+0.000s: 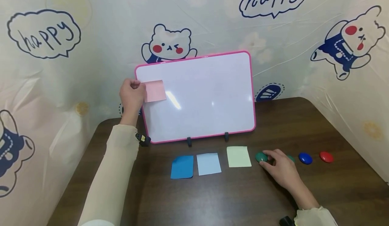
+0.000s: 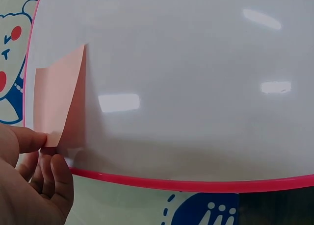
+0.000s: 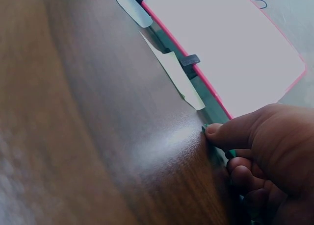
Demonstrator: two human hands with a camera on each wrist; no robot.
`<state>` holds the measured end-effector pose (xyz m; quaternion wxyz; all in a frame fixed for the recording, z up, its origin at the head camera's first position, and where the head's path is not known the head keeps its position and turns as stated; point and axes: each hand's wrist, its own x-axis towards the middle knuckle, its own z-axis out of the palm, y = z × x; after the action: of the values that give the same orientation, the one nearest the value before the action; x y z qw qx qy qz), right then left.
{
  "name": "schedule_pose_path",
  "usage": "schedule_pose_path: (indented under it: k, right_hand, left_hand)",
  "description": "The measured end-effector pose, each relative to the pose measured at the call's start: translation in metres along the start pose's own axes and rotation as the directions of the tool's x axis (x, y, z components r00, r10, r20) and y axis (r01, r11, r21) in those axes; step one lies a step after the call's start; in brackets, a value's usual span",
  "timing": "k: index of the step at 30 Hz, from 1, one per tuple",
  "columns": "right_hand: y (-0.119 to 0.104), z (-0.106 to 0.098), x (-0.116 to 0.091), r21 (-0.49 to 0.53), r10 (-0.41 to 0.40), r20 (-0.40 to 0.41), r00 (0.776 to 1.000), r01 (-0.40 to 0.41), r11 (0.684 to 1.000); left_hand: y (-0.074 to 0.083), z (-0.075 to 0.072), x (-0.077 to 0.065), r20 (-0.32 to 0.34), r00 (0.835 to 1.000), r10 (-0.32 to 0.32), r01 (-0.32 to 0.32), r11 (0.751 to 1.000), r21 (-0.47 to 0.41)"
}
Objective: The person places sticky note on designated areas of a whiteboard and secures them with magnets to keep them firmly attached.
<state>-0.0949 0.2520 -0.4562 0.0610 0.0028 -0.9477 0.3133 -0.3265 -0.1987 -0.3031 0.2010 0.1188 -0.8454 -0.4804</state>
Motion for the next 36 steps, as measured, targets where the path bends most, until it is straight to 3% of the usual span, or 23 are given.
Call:
schedule_pose_path:
  k: [31, 36]
  right_hand:
    - [-0.011, -0.005, 0.003, 0.052, 0.073, 0.059, 0.996, -0.076, 0.996]
    - [-0.016, -0.007, 0.006, 0.058, 0.043, 0.05, 0.998, -0.046, 0.997]
  left_hand:
    - [0.004, 0.005, -0.001, -0.019, 1.0, -0.016, 0.016, 1.0, 0.016]
    - [0.004, 0.003, -0.001, -0.02, 1.0, -0.016, 0.017, 1.0, 0.019]
